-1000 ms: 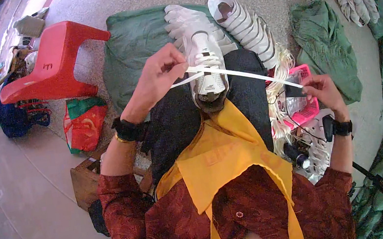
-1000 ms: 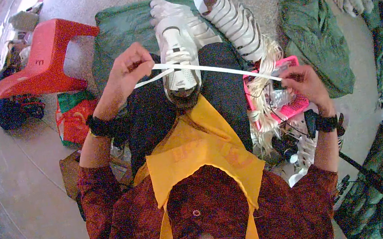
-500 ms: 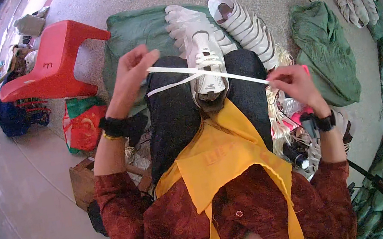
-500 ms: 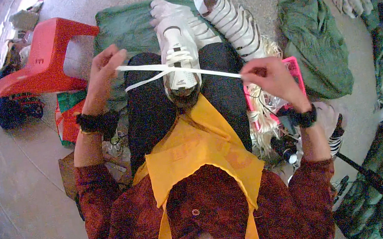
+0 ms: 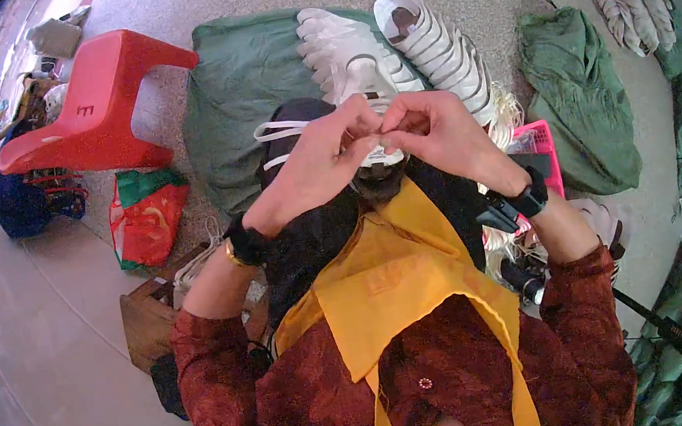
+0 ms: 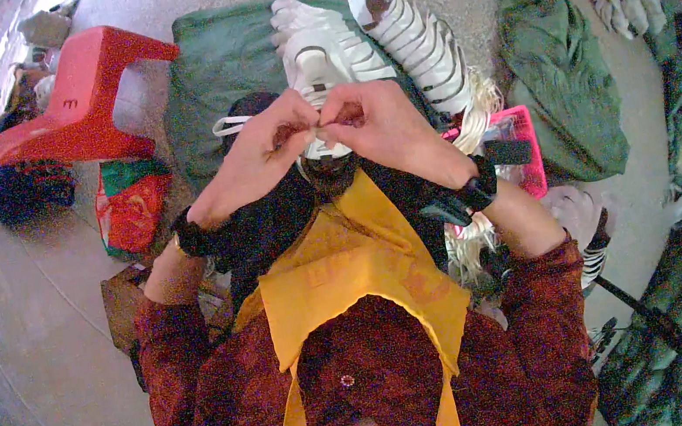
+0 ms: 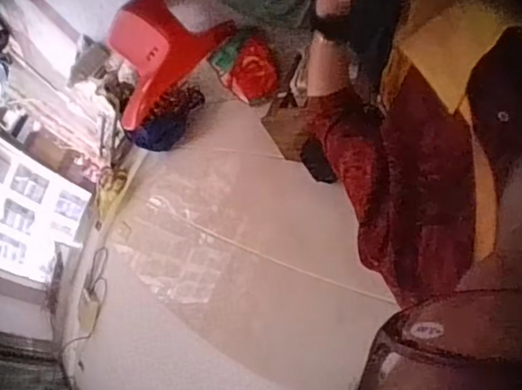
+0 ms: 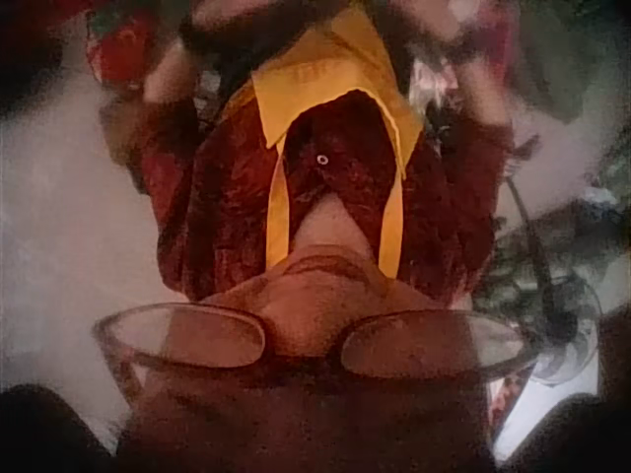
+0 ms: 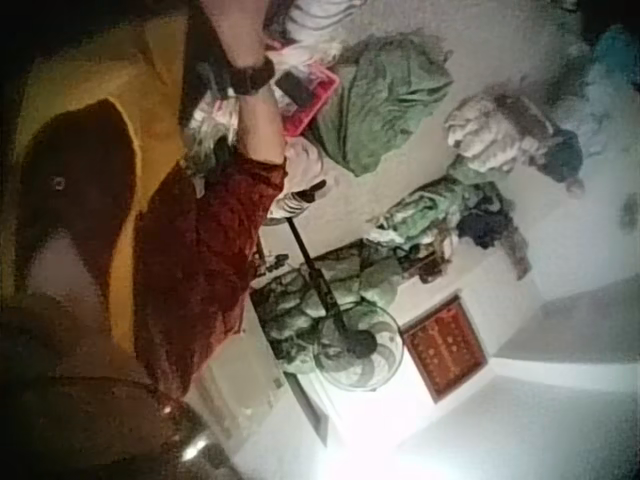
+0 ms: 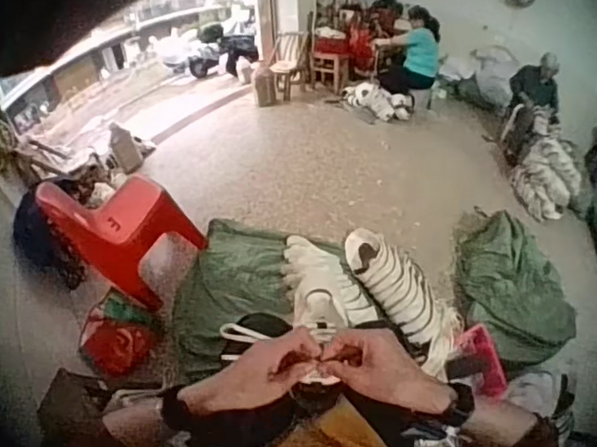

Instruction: The person threads white shoelaces through the eyelets of a white sneaker held on their lap. They pull the laces tight and tie a knot to secure the shoe.

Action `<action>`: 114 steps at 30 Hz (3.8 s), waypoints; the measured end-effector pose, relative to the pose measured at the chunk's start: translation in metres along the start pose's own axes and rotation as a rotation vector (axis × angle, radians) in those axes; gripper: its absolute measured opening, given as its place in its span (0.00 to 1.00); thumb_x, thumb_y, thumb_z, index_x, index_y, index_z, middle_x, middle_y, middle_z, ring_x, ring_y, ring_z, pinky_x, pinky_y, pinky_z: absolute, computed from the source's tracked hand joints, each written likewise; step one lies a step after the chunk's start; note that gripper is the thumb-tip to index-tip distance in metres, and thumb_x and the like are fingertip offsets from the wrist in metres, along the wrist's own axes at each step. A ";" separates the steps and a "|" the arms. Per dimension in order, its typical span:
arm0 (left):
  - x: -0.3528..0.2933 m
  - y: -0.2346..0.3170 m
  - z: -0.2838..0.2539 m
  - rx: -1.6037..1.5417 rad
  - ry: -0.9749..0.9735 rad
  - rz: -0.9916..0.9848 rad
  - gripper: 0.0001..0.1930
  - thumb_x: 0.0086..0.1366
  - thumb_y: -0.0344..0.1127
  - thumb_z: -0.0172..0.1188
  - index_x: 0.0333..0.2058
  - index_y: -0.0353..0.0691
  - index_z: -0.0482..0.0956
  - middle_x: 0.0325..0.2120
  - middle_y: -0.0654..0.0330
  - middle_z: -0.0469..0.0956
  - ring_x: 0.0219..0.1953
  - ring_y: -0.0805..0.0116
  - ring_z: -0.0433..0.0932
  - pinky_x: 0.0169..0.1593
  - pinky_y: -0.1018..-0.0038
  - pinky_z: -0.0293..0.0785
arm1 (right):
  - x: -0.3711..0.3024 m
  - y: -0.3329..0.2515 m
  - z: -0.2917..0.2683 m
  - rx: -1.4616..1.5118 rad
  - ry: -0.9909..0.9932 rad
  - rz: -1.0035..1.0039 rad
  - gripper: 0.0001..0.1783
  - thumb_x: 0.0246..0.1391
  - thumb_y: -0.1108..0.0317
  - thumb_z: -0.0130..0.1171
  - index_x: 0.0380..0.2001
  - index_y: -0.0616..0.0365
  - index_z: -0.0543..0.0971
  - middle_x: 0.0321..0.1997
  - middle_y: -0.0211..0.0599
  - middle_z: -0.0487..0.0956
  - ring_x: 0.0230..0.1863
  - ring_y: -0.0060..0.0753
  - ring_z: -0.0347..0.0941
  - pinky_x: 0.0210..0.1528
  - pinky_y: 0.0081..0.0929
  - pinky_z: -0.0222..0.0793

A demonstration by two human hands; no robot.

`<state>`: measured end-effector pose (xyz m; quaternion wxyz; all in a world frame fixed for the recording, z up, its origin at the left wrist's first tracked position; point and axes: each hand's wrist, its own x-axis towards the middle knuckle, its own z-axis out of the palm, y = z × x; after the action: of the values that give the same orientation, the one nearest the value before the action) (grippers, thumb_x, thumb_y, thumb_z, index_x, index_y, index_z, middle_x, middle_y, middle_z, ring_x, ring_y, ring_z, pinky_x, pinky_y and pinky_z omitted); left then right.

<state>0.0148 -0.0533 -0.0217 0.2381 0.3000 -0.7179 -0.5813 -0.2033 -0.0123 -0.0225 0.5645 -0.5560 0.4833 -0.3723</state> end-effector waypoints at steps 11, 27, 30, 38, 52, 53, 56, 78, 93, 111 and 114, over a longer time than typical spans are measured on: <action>-0.008 -0.022 0.009 0.329 0.264 0.064 0.04 0.65 0.23 0.59 0.36 0.34 0.73 0.26 0.58 0.75 0.27 0.72 0.72 0.33 0.72 0.70 | -0.016 -0.001 0.004 -0.750 -0.111 -0.288 0.18 0.45 0.73 0.70 0.37 0.60 0.72 0.36 0.42 0.75 0.36 0.49 0.77 0.35 0.41 0.75; -0.008 -0.028 0.021 0.283 0.327 -0.110 0.03 0.64 0.25 0.58 0.34 0.35 0.73 0.22 0.55 0.75 0.24 0.68 0.72 0.31 0.70 0.70 | -0.002 0.000 0.007 -1.101 -0.401 -0.650 0.11 0.48 0.68 0.56 0.37 0.57 0.76 0.39 0.37 0.72 0.45 0.40 0.74 0.45 0.36 0.75; -0.008 -0.027 0.022 0.310 0.339 -0.106 0.03 0.64 0.25 0.58 0.34 0.35 0.73 0.21 0.54 0.75 0.24 0.66 0.73 0.31 0.69 0.70 | 0.000 0.004 0.006 -1.071 -0.428 -0.730 0.10 0.47 0.67 0.56 0.35 0.57 0.77 0.38 0.35 0.72 0.45 0.39 0.73 0.48 0.34 0.75; -0.003 -0.029 0.029 0.379 0.411 -0.053 0.04 0.62 0.25 0.59 0.33 0.35 0.73 0.21 0.50 0.76 0.23 0.56 0.76 0.30 0.64 0.71 | -0.014 0.006 -0.007 -0.856 -0.270 -0.700 0.19 0.42 0.75 0.60 0.42 0.58 0.79 0.42 0.38 0.76 0.46 0.44 0.76 0.48 0.36 0.78; 0.014 -0.020 0.023 0.481 0.262 0.046 0.04 0.58 0.23 0.57 0.31 0.36 0.70 0.21 0.47 0.73 0.25 0.43 0.75 0.30 0.56 0.69 | -0.019 0.007 -0.006 -0.691 -0.190 -0.599 0.09 0.52 0.76 0.60 0.39 0.59 0.80 0.41 0.40 0.78 0.42 0.48 0.79 0.42 0.38 0.78; 0.014 -0.017 0.022 0.453 0.246 0.032 0.04 0.58 0.23 0.56 0.31 0.36 0.70 0.21 0.47 0.73 0.26 0.42 0.75 0.30 0.55 0.69 | -0.020 0.008 -0.007 -0.688 -0.169 -0.597 0.09 0.53 0.76 0.60 0.39 0.59 0.80 0.41 0.40 0.79 0.42 0.48 0.79 0.42 0.38 0.78; 0.011 -0.007 0.018 0.339 0.182 -0.037 0.04 0.58 0.23 0.55 0.31 0.36 0.70 0.22 0.46 0.74 0.28 0.40 0.76 0.31 0.52 0.68 | -0.022 0.008 -0.007 -0.671 -0.151 -0.579 0.08 0.54 0.75 0.60 0.39 0.58 0.81 0.41 0.40 0.79 0.42 0.48 0.79 0.42 0.38 0.78; 0.015 -0.017 0.033 0.600 0.375 -0.072 0.04 0.54 0.25 0.59 0.29 0.39 0.75 0.21 0.47 0.76 0.27 0.41 0.78 0.30 0.53 0.70 | -0.015 0.017 -0.013 -0.589 0.194 -0.381 0.07 0.54 0.76 0.65 0.37 0.60 0.82 0.35 0.41 0.79 0.34 0.44 0.79 0.36 0.34 0.75; 0.010 -0.017 0.022 0.472 0.311 -0.002 0.03 0.60 0.24 0.57 0.31 0.37 0.72 0.20 0.48 0.75 0.23 0.50 0.77 0.28 0.60 0.71 | 0.004 0.013 -0.019 -0.848 0.024 -0.277 0.05 0.58 0.71 0.59 0.34 0.62 0.75 0.35 0.51 0.77 0.38 0.61 0.75 0.41 0.47 0.72; 0.005 0.004 -0.048 0.042 0.066 -0.037 0.04 0.65 0.25 0.58 0.30 0.36 0.74 0.29 0.70 0.70 0.32 0.81 0.69 0.36 0.80 0.66 | -0.079 -0.004 -0.165 0.818 0.345 -0.180 0.23 0.63 0.75 0.58 0.59 0.73 0.69 0.59 0.47 0.74 0.55 0.37 0.74 0.62 0.27 0.71; 0.004 -0.017 -0.032 0.061 0.109 0.004 0.03 0.65 0.24 0.60 0.35 0.36 0.75 0.31 0.68 0.72 0.36 0.79 0.73 0.43 0.79 0.71 | -0.082 0.007 -0.197 0.947 0.226 -0.270 0.17 0.65 0.77 0.56 0.55 0.72 0.71 0.52 0.43 0.73 0.47 0.31 0.70 0.57 0.27 0.70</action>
<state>0.0366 -0.0802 -0.0316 0.2688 0.3369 -0.7218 -0.5416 -0.4142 0.0146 -0.0017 0.6455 -0.2528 0.2434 -0.6783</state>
